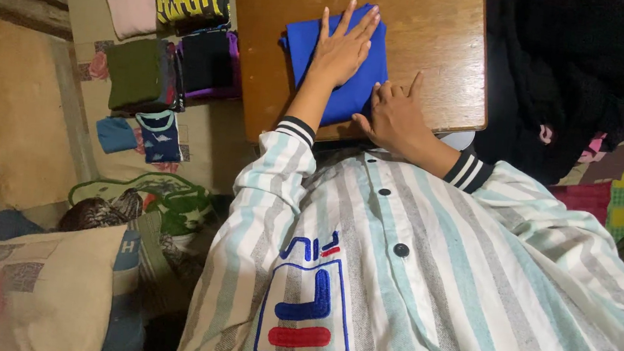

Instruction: The recorder is folding several items of clothing on a small wooden board placed on a bed.

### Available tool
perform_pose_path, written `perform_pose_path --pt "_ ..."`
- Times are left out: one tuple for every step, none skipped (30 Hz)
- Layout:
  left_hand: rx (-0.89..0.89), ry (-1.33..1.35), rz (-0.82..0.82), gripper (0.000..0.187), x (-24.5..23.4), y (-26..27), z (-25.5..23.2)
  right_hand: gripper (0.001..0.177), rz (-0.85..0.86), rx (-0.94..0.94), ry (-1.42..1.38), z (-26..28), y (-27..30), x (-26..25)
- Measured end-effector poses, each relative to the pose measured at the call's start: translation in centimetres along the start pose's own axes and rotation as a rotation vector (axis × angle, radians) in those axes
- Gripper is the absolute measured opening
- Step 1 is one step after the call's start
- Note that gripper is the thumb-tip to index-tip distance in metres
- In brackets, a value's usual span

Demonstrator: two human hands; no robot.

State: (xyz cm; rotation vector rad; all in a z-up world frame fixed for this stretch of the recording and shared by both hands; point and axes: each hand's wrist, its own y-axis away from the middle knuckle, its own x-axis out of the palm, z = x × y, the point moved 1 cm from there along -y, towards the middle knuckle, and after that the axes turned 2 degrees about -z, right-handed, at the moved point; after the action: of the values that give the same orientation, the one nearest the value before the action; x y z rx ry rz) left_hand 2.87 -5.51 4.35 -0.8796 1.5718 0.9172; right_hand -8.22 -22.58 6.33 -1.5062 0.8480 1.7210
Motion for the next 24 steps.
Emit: perform_pose_path --pt "-0.003 0.001 -0.001 0.054 0.3 0.2 0.2 0.081 0.0 -0.003 0.001 -0.1 -0.1 0.3" --pt "-0.01 0.029 -0.057 0.055 0.6 0.4 0.3 0.079 -0.009 0.003 -0.004 -0.3 -0.2 0.6" --pt "-0.018 0.058 -0.114 0.057 0.9 0.5 0.4 0.078 -0.018 0.01 -0.008 -0.6 -0.2 0.9" --pt "-0.017 0.057 -0.114 0.057 0.8 1.1 0.5 0.078 -0.019 0.01 -0.008 -0.6 -0.6 -0.5" --pt "-0.086 0.06 -0.176 0.058 0.7 1.8 0.6 0.072 0.102 0.075 -0.094 -0.7 -0.9 -1.8" --pt "-0.157 0.063 -0.236 0.059 0.6 2.8 0.8 0.067 0.225 0.14 -0.183 -0.6 -1.2 -3.0" --pt "-0.158 0.061 -0.233 0.059 0.8 3.5 0.9 0.067 0.226 0.139 -0.185 -0.7 -1.6 -3.4" --pt "-0.221 0.065 -0.263 0.059 0.9 4.4 1.1 0.063 0.112 0.161 -0.323 -0.8 -2.0 -3.9" --pt "-0.284 0.068 -0.293 0.059 1.1 5.3 1.3 0.059 -0.003 0.184 -0.461 -0.8 -2.4 -4.4" --pt "-0.289 0.066 -0.293 0.059 1.4 5.7 1.4 0.059 -0.003 0.179 -0.462 -0.7 -3.3 -3.6" --pt "-0.331 0.07 -0.309 0.058 1.6 6.2 1.6 0.057 -0.157 0.116 -0.542 -0.5 -4.1 -3.0" --pt "-0.373 0.076 -0.325 0.058 1.9 6.6 1.7 0.056 -0.31 0.052 -0.62 -0.3 -5.0 -2.4" --pt "-0.378 0.075 -0.326 0.058 1.9 6.8 1.5 0.056 -0.308 0.047 -0.621 0.2 -6.0 -2.0" --pt "-0.388 0.073 -0.297 0.059 1.9 6.8 1.4 0.057 -0.302 0.036 -0.564 0.7 -7.0 -1.6" --pt "-0.397 0.072 -0.267 0.059 2.0 6.8 1.3 0.059 -0.296 0.026 -0.506 1.1 -8.0 -1.2" --pt "-0.401 0.072 -0.268 0.059 1.4 6.7 1.0 0.059 -0.295 0.023 -0.507 1.5 -8.6 -0.8" --pt "-0.449 0.116 -0.191 0.061 0.9 6.6 0.7 0.06 -0.294 -0.013 -0.501 1.9 -9.3 -0.3" --pt "-0.495 0.16 -0.113 0.063 0.5 6.6 0.4 0.061 -0.293 -0.048 -0.495 2.3 -9.9 0.2" --pt "-0.497 0.162 -0.113 0.063 0.7 6.6 0.4 0.061 -0.291 -0.05 -0.495 2.3 -10.2 0.7" --pt "-0.52 0.175 -0.058 0.064 0.9 6.6 0.4 0.061 -0.264 -0.051 -0.479 2.4 -10.4 1.3" --pt "-0.543 0.188 -0.002 0.064 1.1 6.5 0.4 0.061 -0.237 -0.052 -0.463 2.5 -10.7 1.9" --pt "-0.546 0.189 0.0 0.064 1.9 6.5 0.6 0.061 -0.234 -0.053 -0.464 2.4 -10.6 1.9" --pt "-0.554 0.162 -0.034 0.065 2.7 6.4 0.8 0.061 -0.209 -0.039 -0.45 2.3 -10.5 2.0" --pt "-0.562 0.135 -0.07 0.066 3.4 6.3 1.0 0.061 -0.185 -0.026 -0.434 2.1 -10.6 2.0"
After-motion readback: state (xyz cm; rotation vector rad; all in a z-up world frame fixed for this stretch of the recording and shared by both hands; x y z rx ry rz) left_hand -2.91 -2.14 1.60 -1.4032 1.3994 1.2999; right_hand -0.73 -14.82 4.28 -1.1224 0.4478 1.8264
